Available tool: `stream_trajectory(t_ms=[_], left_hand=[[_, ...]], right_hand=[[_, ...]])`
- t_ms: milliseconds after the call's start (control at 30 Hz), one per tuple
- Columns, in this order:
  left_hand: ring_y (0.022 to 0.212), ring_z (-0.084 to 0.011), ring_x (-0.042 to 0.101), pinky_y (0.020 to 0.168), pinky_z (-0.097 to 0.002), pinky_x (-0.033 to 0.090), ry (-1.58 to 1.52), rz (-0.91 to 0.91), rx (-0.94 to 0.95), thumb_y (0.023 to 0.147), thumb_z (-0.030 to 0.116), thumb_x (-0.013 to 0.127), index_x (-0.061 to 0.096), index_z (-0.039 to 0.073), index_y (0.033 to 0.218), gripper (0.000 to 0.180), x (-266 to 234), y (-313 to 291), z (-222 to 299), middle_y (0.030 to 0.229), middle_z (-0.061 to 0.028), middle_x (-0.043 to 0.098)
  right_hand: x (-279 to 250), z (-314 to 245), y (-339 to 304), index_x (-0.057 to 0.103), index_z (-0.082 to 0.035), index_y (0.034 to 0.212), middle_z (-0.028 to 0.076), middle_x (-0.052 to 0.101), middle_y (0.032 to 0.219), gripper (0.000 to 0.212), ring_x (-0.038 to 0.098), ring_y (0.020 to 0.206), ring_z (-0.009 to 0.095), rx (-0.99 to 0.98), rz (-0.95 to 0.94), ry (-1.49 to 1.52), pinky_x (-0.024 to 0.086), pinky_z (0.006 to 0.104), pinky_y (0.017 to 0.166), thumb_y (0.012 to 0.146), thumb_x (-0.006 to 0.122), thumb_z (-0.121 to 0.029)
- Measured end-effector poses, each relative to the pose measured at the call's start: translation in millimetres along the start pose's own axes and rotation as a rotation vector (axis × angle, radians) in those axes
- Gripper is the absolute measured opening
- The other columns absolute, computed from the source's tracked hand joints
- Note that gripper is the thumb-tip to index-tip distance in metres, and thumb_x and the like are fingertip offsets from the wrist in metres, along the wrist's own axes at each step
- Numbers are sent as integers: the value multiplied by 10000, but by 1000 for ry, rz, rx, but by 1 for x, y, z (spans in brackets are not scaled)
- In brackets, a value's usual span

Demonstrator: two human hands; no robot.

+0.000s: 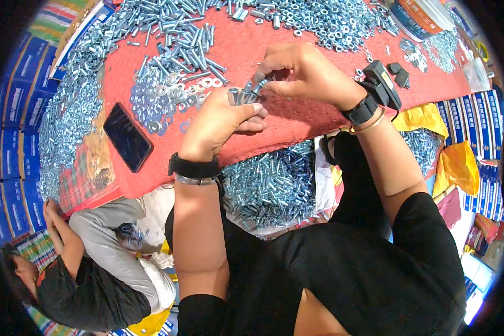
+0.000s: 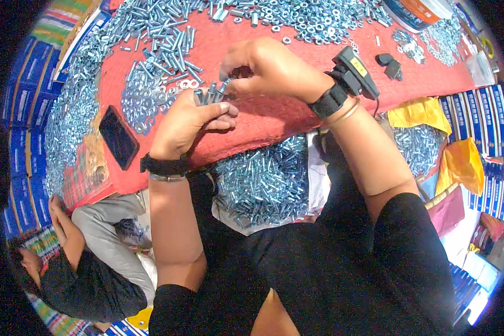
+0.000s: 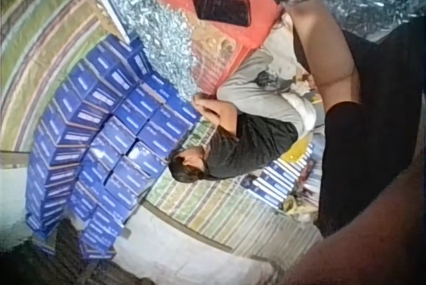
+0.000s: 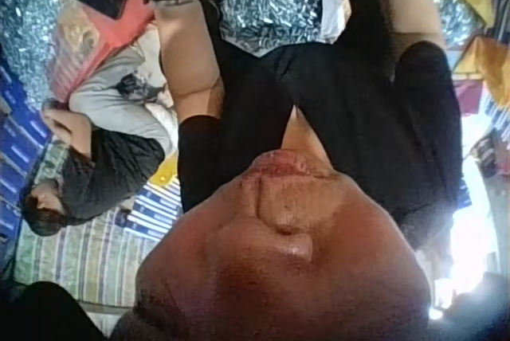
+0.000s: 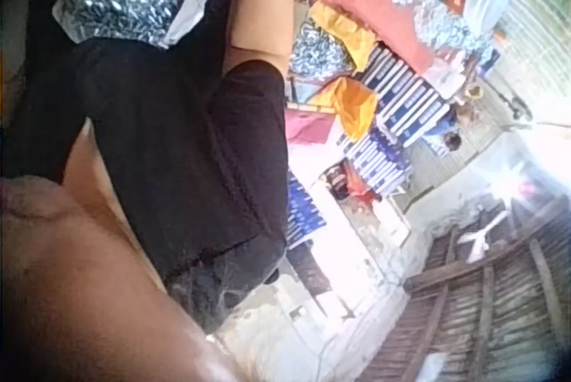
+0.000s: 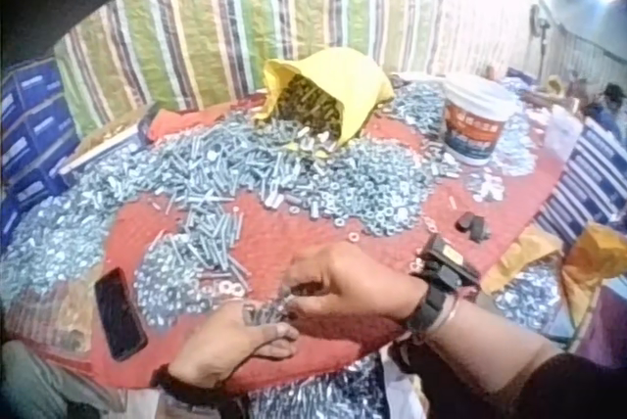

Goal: Assembling hardware by placing washers and nuts onto long bolts.

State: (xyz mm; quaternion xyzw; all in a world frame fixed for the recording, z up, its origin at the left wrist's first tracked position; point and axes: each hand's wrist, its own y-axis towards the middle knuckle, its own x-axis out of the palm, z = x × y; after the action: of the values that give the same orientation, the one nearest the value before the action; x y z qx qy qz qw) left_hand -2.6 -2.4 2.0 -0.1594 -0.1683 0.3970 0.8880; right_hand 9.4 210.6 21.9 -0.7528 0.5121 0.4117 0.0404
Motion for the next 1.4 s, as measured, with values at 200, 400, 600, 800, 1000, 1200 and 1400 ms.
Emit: stream_trajectory(t_ms=[200, 400, 600, 800, 1000, 1200, 1400], left_hand=[[736, -190, 668, 664, -255, 563, -43, -13, 20, 903, 91, 561, 561, -54, 1044, 202, -1, -4, 2, 907, -157, 660], [761, -204, 684, 651, -257, 570, -123, -4, 81, 907, 151, 582, 589, -74, 1006, 245, -6, -6, 2, 905, -167, 669], [754, -201, 681, 657, -256, 570, -86, -8, 85, 908, 147, 579, 584, -72, 1009, 241, -7, -6, 2, 896, -158, 668], [719, -196, 668, 616, -239, 554, -60, 23, 46, 927, 102, 532, 535, -39, 1010, 164, -3, -7, 4, 896, -161, 658], [736, -193, 680, 635, -257, 566, -138, 42, 121, 919, 175, 571, 558, -48, 1018, 244, -7, -8, 3, 883, -163, 666], [729, -202, 681, 632, -263, 567, -173, 113, 132, 924, 164, 561, 549, -38, 1014, 222, -3, -6, 1, 877, -172, 664], [724, -217, 679, 646, -279, 573, -167, 102, 133, 918, 149, 565, 546, -37, 991, 201, -4, -2, -1, 870, -177, 659]], right_hand=[[-2, 0, 1, 665, -21, 876, 114, 623, 781, 185, 626, 702, 237, -14, -1, -32, 494, 325, 643, 720, 697, -114], [-7, 0, 2, 676, -15, 921, 129, 655, 833, 211, 639, 772, 241, 33, -28, 18, 501, 320, 703, 726, 707, -90], [0, 11, 0, 678, -36, 976, 33, 647, 880, 173, 611, 844, 108, 46, -50, 235, 489, 246, 727, 806, 686, -70], [4, 10, 0, 665, -11, 1010, 19, 659, 920, 200, 604, 843, 81, 177, -64, 354, 491, 230, 739, 827, 681, -90], [14, 11, 1, 668, -2, 1002, 14, 672, 909, 212, 597, 814, 63, 408, -20, 594, 479, 211, 725, 856, 668, -155], [20, 10, 4, 670, -3, 989, -8, 646, 841, 246, 563, 760, 46, 396, 42, 577, 463, 215, 678, 876, 650, -221], [25, 5, 4, 675, -18, 758, 40, 576, 581, 474, 546, 571, 100, 475, 164, 162, 447, 292, 533, 892, 570, -460]])
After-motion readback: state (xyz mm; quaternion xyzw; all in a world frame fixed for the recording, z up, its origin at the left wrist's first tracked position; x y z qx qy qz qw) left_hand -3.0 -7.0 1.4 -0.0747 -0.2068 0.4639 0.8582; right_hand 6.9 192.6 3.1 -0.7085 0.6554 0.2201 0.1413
